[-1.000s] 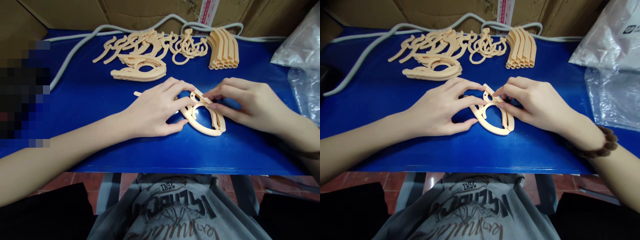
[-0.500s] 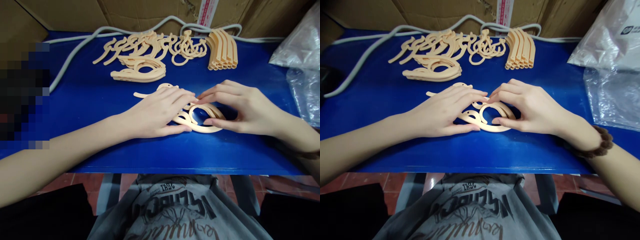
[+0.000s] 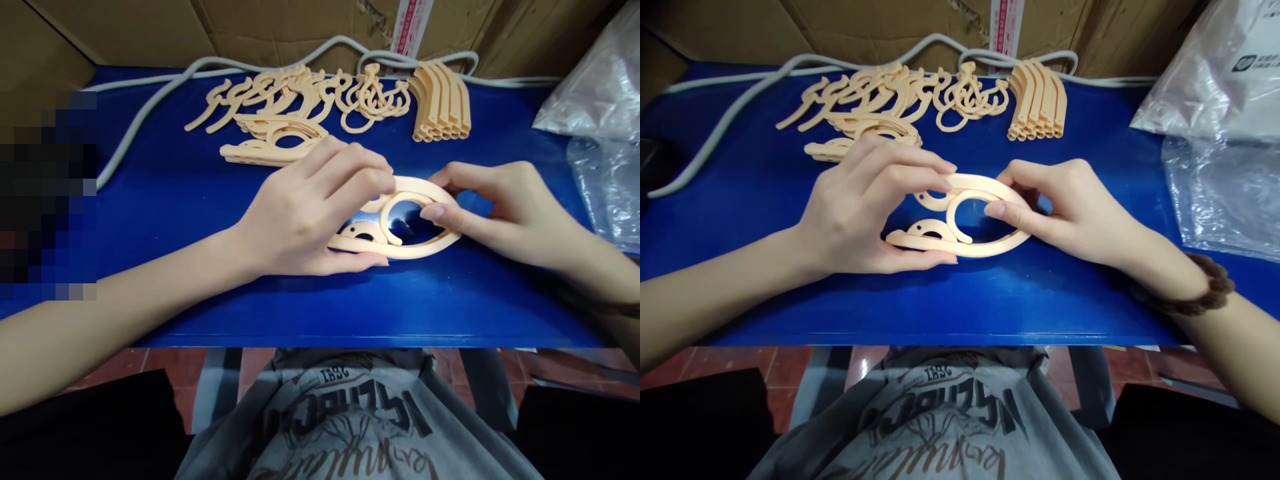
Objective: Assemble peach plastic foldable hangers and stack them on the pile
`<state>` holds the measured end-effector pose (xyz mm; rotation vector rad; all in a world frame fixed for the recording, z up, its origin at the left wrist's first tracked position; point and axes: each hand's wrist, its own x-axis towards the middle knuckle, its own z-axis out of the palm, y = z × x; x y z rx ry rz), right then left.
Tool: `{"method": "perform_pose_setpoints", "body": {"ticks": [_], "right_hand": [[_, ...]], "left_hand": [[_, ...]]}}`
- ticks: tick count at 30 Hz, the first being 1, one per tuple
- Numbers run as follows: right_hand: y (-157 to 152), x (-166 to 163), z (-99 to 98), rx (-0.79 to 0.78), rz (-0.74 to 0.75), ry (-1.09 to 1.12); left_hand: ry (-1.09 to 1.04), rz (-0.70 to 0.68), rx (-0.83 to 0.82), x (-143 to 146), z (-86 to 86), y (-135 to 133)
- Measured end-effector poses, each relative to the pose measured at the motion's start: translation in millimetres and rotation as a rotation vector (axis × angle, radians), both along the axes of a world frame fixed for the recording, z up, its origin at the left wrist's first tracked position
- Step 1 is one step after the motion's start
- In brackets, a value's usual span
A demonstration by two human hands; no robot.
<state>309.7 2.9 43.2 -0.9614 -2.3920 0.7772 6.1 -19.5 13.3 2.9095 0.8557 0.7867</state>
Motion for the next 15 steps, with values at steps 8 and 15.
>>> {"method": "perform_pose_setpoints", "body": {"ticks": [8,15], "right_hand": [[1.6,-3.5,-4.7,-0.390,-0.009,0.191],[2.7,-6.1,-5.8,-0.376,-0.001,0.191]], "left_hand": [[0.042,0.041,-0.054,0.4,-3.3,3.0],[0.058,0.012,-0.097,0.6,-3.9,4.4]]}}
